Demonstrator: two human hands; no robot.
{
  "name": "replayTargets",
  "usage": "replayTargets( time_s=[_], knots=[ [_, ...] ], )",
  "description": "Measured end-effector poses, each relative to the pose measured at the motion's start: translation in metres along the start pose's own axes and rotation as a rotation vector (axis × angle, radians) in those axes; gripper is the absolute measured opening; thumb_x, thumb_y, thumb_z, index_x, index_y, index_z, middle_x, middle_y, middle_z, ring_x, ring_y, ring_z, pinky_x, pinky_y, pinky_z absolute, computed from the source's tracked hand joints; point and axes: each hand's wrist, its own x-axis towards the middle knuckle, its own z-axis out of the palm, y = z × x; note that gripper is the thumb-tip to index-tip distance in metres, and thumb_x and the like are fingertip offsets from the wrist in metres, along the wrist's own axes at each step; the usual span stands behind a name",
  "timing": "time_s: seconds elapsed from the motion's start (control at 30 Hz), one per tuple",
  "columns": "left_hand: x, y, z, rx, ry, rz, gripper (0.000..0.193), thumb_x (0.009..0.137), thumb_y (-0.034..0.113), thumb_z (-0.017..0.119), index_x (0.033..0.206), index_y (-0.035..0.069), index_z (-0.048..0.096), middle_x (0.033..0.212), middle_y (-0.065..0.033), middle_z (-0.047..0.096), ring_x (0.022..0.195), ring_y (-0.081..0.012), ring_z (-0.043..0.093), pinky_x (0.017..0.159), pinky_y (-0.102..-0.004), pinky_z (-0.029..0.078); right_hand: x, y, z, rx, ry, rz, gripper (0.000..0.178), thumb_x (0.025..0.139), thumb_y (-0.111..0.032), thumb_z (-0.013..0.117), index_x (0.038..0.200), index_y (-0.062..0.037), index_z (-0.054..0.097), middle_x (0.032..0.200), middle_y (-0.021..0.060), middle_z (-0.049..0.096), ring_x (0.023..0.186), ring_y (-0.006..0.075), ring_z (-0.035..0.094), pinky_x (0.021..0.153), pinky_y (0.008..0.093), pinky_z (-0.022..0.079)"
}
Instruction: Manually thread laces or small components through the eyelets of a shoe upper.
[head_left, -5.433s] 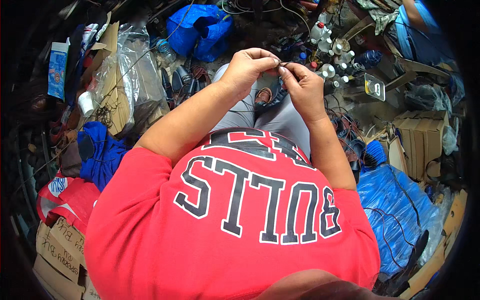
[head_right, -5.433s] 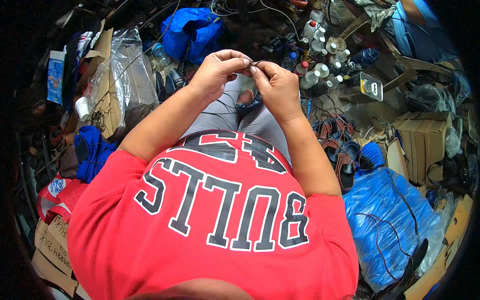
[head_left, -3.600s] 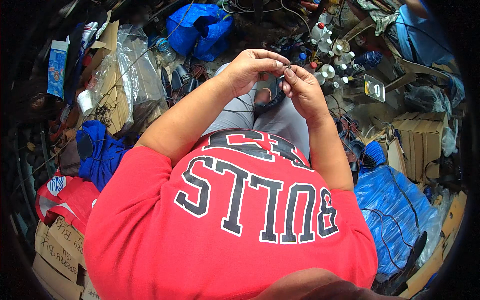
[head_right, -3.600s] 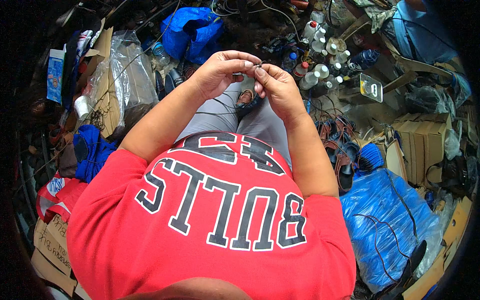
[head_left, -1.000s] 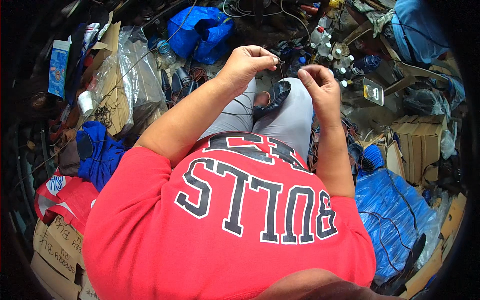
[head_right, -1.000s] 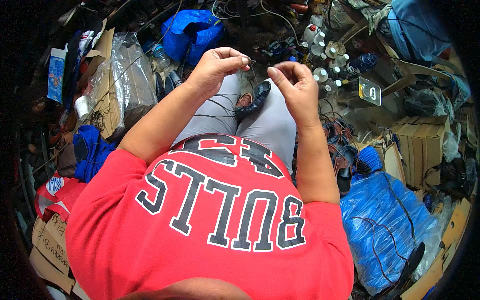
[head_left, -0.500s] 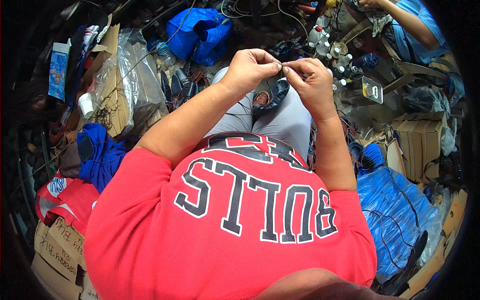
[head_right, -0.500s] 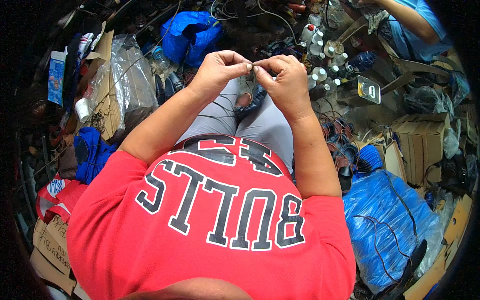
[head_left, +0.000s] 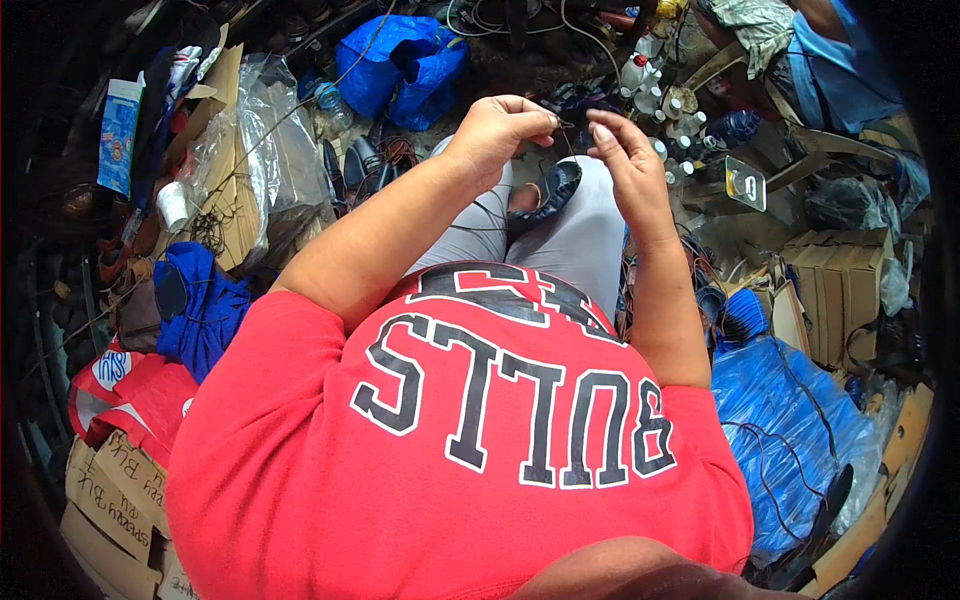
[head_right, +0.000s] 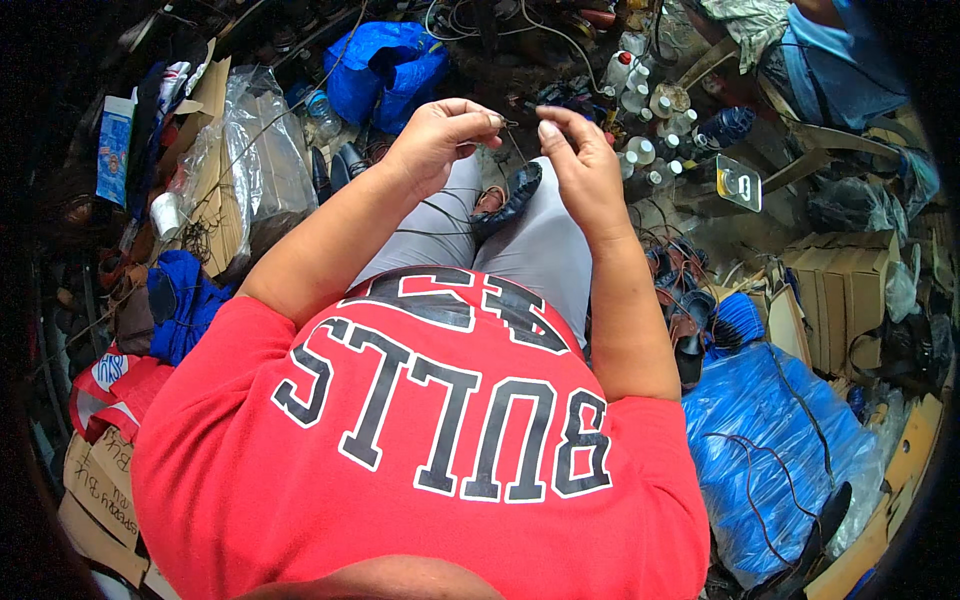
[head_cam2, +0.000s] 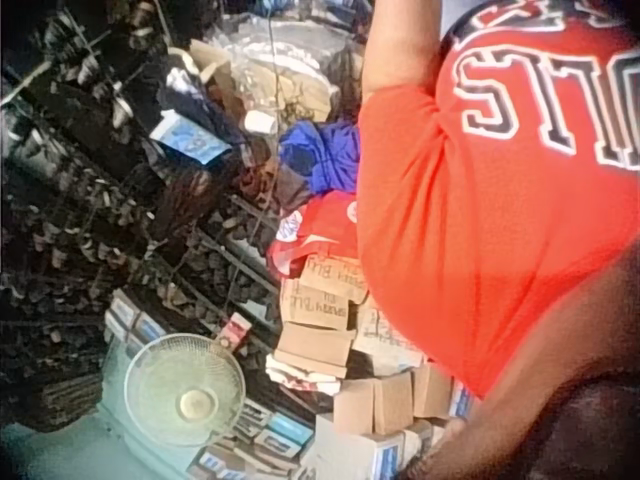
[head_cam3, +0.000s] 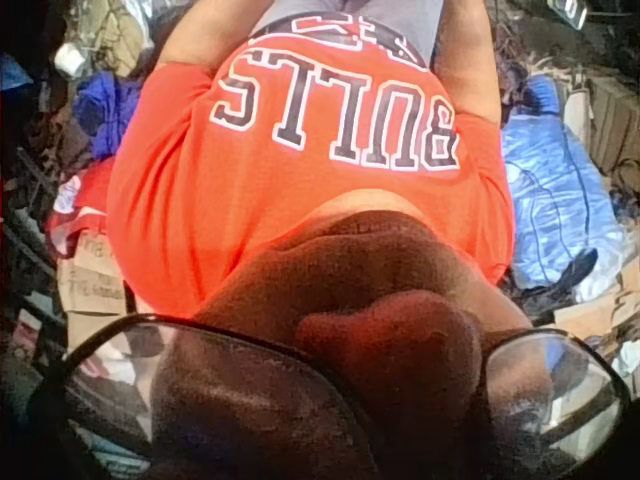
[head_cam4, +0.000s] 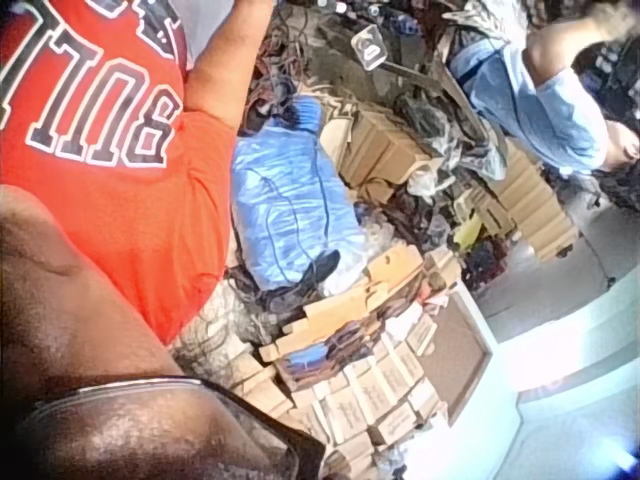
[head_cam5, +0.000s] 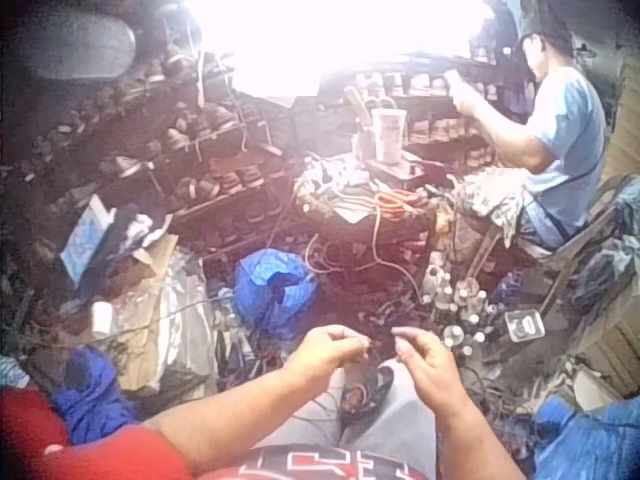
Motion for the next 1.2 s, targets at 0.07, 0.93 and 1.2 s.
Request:
replayTargets(
  time_s=[0.07, 0.93, 1.2],
  knots=[
    [0.002, -0.003, -0.005, -0.071, 0.031, -0.119, 0.009, 0.072, 0.019, 0.066, 0.076, 0.012, 0.063, 0.076, 0.0004, 0.061, 0.075, -0.0104, 0.056, 0.072, -0.0277, 0.033, -0.004, 0.004, -0.005, 0.182, -0.231, 0.196, 0.023, 0.086, -0.021, 0.054, 0.097, -0.0018, 0.06, 0.085, 0.0035, 0.059, 0.081, 0.0091, 0.053, 0.073, 0.0217, 0.042],
    [-0.004, 0.007, 0.008, -0.074, -0.03, -0.034, 0.014, 0.076, 0.01, 0.063, 0.087, 0.002, 0.065, 0.079, -0.0077, 0.064, 0.07, -0.0134, 0.061, 0.065, -0.0224, 0.047, -0.01, -0.001, 0.009, 0.887, -0.258, 0.52, 0.014, 0.083, -0.009, 0.056, 0.094, -0.001, 0.057, 0.079, 0.0032, 0.059, 0.062, 0.0077, 0.053, 0.055, 0.0191, 0.042],
    [-0.001, 0.001, 0.003, -0.148, -0.066, -0.163, 0.018, 0.073, 0.019, 0.067, 0.087, 0.008, 0.065, 0.081, -0.0021, 0.063, 0.081, -0.0129, 0.055, 0.073, -0.0313, 0.037, -0.01, -0.006, 0.012, 0.906, -0.273, 0.557, 0.009, 0.087, -0.013, 0.051, 0.089, -0.005, 0.054, 0.063, -0.0008, 0.052, 0.054, 0.0078, 0.045, 0.06, 0.0235, 0.038]
  ],
)
